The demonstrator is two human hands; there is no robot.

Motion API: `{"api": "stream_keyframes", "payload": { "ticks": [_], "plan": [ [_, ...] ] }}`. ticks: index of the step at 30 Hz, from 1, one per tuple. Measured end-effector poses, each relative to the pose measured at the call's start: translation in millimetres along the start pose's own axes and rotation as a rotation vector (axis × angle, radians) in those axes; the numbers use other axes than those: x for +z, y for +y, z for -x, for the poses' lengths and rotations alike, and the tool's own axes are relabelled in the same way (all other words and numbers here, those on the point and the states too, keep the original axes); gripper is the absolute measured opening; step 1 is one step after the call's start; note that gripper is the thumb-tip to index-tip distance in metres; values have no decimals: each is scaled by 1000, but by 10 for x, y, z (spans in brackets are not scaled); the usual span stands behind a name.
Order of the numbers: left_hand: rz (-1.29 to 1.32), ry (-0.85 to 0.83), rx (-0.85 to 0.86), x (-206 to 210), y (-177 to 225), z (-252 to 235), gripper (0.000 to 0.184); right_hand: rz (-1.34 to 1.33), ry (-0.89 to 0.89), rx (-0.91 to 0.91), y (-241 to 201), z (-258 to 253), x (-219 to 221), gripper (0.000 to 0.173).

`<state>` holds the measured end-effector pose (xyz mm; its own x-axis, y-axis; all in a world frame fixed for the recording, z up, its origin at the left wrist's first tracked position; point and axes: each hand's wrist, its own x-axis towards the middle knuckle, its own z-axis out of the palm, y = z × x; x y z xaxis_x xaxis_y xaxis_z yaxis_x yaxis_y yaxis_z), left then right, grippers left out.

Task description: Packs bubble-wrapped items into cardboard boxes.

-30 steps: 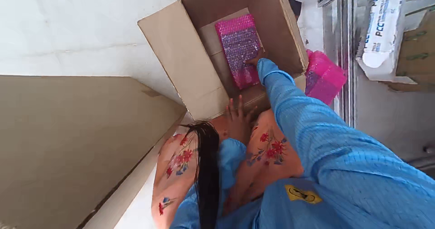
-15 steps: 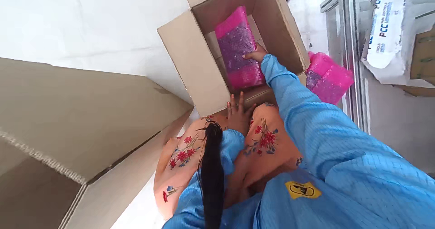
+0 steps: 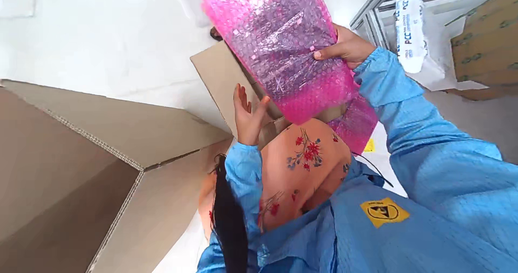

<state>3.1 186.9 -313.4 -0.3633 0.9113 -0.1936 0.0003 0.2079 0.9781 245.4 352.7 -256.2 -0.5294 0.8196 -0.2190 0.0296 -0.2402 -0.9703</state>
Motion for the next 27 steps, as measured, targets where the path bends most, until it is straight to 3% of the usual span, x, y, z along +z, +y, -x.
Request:
{"api": "stream_keyframes", "payload": {
  "ticks": [7, 9, 13, 15, 17, 21, 27],
  "plan": [
    [740, -64, -65, 99, 258, 140, 50, 18, -186, 66, -307, 155, 406, 69],
    [782, -4, -67, 98, 274, 157, 39, 10, -212, 75, -331, 133, 484, 66],
    [764, 120, -69, 86, 293, 161, 33, 35, -241, 91, -307, 33, 554, 64],
    [768, 154, -78, 81, 273, 147, 31, 68, -214, 76, -299, 13, 564, 49],
    [782, 177, -91, 74, 253, 123, 31, 129, -127, 4, -281, 50, 514, 34],
    [804, 232, -78, 6, 208, 19, 38, 210, 197, -110, -7, 244, 135, 45],
    [809, 326, -77, -64, 206, -119, 32, 271, 678, 185, 1368, 901, -587, 53]
  ]
}}
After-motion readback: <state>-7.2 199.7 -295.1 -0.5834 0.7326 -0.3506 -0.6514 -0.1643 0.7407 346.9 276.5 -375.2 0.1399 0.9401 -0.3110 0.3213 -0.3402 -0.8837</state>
